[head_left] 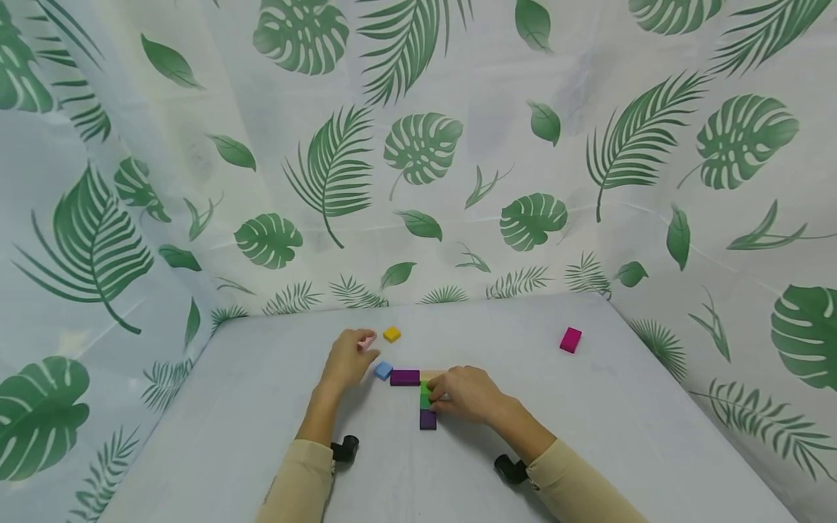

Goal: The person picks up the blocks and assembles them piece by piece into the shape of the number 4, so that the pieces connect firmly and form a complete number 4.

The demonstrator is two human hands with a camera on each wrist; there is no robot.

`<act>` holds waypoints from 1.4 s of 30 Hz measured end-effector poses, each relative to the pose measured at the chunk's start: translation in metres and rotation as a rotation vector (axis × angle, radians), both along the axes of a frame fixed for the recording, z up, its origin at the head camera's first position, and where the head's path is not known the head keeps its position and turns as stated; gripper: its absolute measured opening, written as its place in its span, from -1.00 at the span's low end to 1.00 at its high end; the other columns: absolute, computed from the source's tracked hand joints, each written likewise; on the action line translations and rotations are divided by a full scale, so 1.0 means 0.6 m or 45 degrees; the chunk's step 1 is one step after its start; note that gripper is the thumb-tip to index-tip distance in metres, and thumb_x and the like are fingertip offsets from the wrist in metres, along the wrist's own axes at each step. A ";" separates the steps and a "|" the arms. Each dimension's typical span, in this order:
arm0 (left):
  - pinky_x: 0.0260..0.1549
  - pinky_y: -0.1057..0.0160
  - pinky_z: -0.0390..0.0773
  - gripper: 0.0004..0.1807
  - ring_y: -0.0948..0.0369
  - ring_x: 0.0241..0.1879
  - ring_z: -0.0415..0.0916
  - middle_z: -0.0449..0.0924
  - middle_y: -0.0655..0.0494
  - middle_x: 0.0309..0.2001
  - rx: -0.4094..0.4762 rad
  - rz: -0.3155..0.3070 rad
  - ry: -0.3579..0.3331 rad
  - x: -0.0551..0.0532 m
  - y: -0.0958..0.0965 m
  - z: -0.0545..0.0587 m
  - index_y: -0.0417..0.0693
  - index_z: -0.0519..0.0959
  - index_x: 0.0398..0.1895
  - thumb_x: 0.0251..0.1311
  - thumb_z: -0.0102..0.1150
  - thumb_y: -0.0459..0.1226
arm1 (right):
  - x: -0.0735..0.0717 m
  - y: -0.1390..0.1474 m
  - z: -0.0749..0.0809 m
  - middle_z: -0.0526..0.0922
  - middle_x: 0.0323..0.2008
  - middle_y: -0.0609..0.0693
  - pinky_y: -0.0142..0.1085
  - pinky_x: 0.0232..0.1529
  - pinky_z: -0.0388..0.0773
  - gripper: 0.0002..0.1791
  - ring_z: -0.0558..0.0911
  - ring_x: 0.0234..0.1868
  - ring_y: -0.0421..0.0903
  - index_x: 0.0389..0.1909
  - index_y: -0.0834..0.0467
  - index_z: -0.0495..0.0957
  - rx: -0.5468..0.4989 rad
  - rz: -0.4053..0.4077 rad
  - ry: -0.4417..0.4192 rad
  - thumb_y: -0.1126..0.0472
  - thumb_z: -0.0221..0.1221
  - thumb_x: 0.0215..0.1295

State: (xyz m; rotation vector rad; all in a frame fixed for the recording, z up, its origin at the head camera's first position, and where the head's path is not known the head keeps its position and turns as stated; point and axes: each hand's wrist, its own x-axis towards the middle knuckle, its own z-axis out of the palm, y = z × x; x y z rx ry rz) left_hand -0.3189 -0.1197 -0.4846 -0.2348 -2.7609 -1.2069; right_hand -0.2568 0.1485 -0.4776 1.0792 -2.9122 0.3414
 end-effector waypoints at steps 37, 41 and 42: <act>0.20 -0.08 0.55 -0.64 -0.03 0.07 0.56 0.66 -0.13 0.15 -0.260 0.054 -0.209 -0.082 -0.019 -0.005 -0.17 0.66 0.22 0.40 0.25 -0.30 | -0.002 -0.002 -0.001 0.79 0.06 -0.13 -0.09 0.11 0.66 -0.77 0.76 0.07 -0.11 -0.11 -0.03 0.85 0.006 -0.014 -0.025 -0.03 0.42 0.30; 0.12 -0.03 0.59 -0.66 0.02 -0.02 0.57 0.71 -0.09 0.07 -0.275 0.045 -0.184 -0.082 -0.018 -0.005 -0.18 0.68 0.19 0.42 0.25 -0.27 | -0.002 -0.002 0.000 0.79 0.05 -0.12 -0.08 0.11 0.66 -0.77 0.76 0.07 -0.10 -0.11 -0.03 0.85 -0.001 -0.022 -0.032 -0.03 0.42 0.31; 0.10 -0.01 0.60 -0.66 0.04 -0.04 0.57 0.71 -0.08 0.05 -0.279 0.043 -0.179 -0.082 -0.017 -0.005 -0.18 0.69 0.18 0.43 0.25 -0.26 | -0.002 -0.003 0.000 0.79 0.05 -0.12 -0.08 0.11 0.66 -0.77 0.76 0.07 -0.11 -0.12 -0.03 0.85 -0.003 -0.021 -0.031 -0.03 0.42 0.31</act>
